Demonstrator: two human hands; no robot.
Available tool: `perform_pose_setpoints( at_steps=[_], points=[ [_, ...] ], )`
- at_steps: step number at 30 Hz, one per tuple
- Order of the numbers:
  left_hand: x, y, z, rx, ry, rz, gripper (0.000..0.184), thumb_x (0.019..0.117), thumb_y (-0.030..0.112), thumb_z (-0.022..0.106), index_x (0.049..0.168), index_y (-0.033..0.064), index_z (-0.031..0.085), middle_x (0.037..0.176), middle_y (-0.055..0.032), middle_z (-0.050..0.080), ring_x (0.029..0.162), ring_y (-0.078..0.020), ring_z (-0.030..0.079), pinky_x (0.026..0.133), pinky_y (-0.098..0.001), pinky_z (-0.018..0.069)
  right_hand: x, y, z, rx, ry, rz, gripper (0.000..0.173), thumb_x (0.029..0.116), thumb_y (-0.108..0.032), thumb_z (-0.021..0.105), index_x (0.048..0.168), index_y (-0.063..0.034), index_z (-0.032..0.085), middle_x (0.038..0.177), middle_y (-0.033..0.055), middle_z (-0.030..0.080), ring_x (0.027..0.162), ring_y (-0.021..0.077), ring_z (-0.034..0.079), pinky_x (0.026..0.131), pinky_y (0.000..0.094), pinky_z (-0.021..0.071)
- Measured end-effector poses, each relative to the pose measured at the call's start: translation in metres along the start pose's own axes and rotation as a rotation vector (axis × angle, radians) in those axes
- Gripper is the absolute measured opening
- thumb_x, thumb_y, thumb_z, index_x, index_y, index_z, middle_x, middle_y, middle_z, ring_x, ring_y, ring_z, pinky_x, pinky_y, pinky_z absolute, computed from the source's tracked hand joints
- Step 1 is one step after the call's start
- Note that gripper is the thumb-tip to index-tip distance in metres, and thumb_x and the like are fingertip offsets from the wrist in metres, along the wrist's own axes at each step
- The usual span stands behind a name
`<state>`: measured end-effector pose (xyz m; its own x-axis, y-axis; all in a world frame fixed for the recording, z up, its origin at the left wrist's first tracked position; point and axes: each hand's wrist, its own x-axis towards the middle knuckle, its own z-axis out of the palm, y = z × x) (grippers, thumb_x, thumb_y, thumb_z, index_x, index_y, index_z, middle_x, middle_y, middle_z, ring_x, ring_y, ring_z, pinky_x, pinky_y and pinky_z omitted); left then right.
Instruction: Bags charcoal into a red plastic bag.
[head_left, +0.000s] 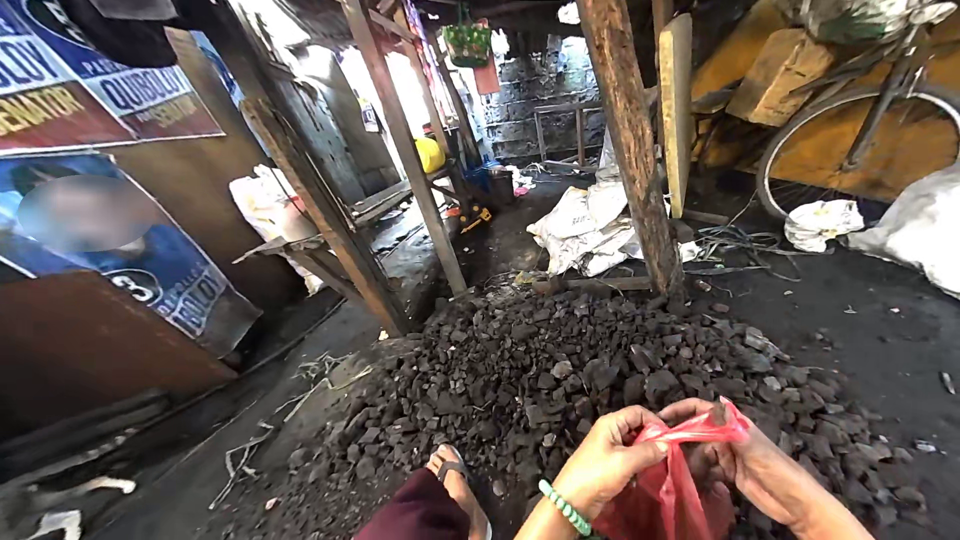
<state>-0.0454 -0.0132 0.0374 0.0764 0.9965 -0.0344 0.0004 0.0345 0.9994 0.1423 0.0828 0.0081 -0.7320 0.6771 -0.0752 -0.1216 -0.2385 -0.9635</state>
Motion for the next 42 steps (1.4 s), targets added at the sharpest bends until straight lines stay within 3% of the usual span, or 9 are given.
perform_pose_setpoints(
  at_steps=[3,6,10,13,16,23,28,35,42],
  points=[
    [-0.007,0.004,-0.002,0.417,-0.066,0.032,0.023,0.0982,0.007,0.059,0.115,-0.0053,0.067,0.105,-0.0137,0.069,0.091,-0.0154,0.065,0.084,-0.0334,0.0529,-0.008,0.017,-0.004,0.013,-0.081,0.116,0.066,0.1012,-0.067,0.028,0.118,-0.0128,0.061,0.091,-0.0029,0.075,0.074,0.0079,0.071,0.061,0.0241,0.0584],
    [-0.017,0.001,0.011,0.904,0.025,0.181,0.031,0.0914,0.007,0.062,0.121,0.0039,0.067,0.101,-0.017,0.073,0.087,-0.0324,0.072,0.075,-0.0532,0.0575,-0.01,0.023,0.008,0.06,0.012,0.25,0.07,0.1068,-0.048,-0.001,0.104,-0.0159,0.061,0.075,-0.0031,0.071,0.058,0.006,0.064,0.049,0.0226,0.0523],
    [-0.02,-0.03,0.017,1.313,0.309,0.746,0.025,0.0878,0.009,0.066,0.111,0.0098,0.075,0.073,-0.0074,0.067,0.056,-0.0225,0.065,0.049,-0.0371,0.0534,-0.004,0.04,0.009,0.23,0.031,0.194,0.047,0.1102,-0.038,0.024,0.093,-0.0187,0.064,0.07,-0.0056,0.067,0.053,0.0004,0.058,0.047,0.0167,0.0471],
    [-0.03,-0.028,0.02,1.306,0.261,0.604,0.011,0.088,0.01,0.064,0.083,0.0067,0.073,0.077,-0.0114,0.066,0.065,-0.0267,0.069,0.055,-0.0413,0.0563,0.002,0.049,-0.002,0.21,-0.118,0.062,0.035,0.0798,-0.031,0.078,0.11,-0.0196,0.065,0.089,-0.0037,0.074,0.074,0.0056,0.07,0.064,0.023,0.0582],
    [-0.036,-0.002,0.023,0.801,-0.004,-0.015,0.025,0.0983,0.012,0.058,0.096,-0.006,0.075,0.097,-0.0208,0.07,0.094,-0.0336,0.069,0.084,-0.051,0.054,0.001,0.046,0.004,-0.108,-0.092,0.0,0.034,0.0828,-0.021,0.062,0.115,-0.0121,0.057,0.078,-0.0107,0.066,0.068,0.0025,0.064,0.066,0.0238,0.054],
    [-0.017,0.003,0.053,-0.591,0.391,-0.46,0.027,0.1015,0.007,0.044,0.079,0.0118,0.059,0.067,0.0009,0.062,0.062,-0.0069,0.061,0.06,-0.0241,0.0523,-0.008,0.059,0.06,-0.405,0.477,-0.49,0.025,0.1007,-0.01,0.048,0.1,0.0052,0.068,0.096,0.0074,0.066,0.091,0.0042,0.062,0.086,0.0197,0.0521],
    [-0.02,0.004,0.042,-0.484,0.363,-0.364,0.034,0.1084,0.014,0.039,0.086,0.0082,0.064,0.071,0.0008,0.066,0.065,-0.0066,0.064,0.065,-0.024,0.0554,-0.013,0.069,0.034,-0.282,0.293,-0.658,0.037,0.0946,-0.058,0.062,0.102,-0.0218,0.068,0.108,-0.0122,0.063,0.107,-0.0045,0.058,0.092,0.0165,0.051],
    [-0.033,-0.013,0.016,0.065,0.243,-0.236,0.02,0.1026,0.01,0.054,0.095,-0.0013,0.069,0.078,0.0014,0.064,0.071,-0.0051,0.062,0.072,-0.0263,0.055,-0.03,0.034,0.037,-0.703,0.194,-0.551,0.029,0.092,-0.021,0.073,0.077,0.0027,0.065,0.108,0.0183,0.065,0.104,0.0135,0.063,0.09,0.0216,0.0519],
    [-0.037,-0.008,0.007,-0.132,0.286,-0.233,0.02,0.1016,0.004,0.053,0.087,0.0039,0.066,0.071,0.0057,0.063,0.065,-0.0022,0.062,0.065,-0.0204,0.0545,-0.027,0.035,0.025,-0.341,0.08,-0.475,0.044,0.0771,-0.045,0.084,0.097,-0.0121,0.063,0.104,-0.0042,0.063,0.102,0.0021,0.06,0.088,0.0219,0.0521]
  ],
)
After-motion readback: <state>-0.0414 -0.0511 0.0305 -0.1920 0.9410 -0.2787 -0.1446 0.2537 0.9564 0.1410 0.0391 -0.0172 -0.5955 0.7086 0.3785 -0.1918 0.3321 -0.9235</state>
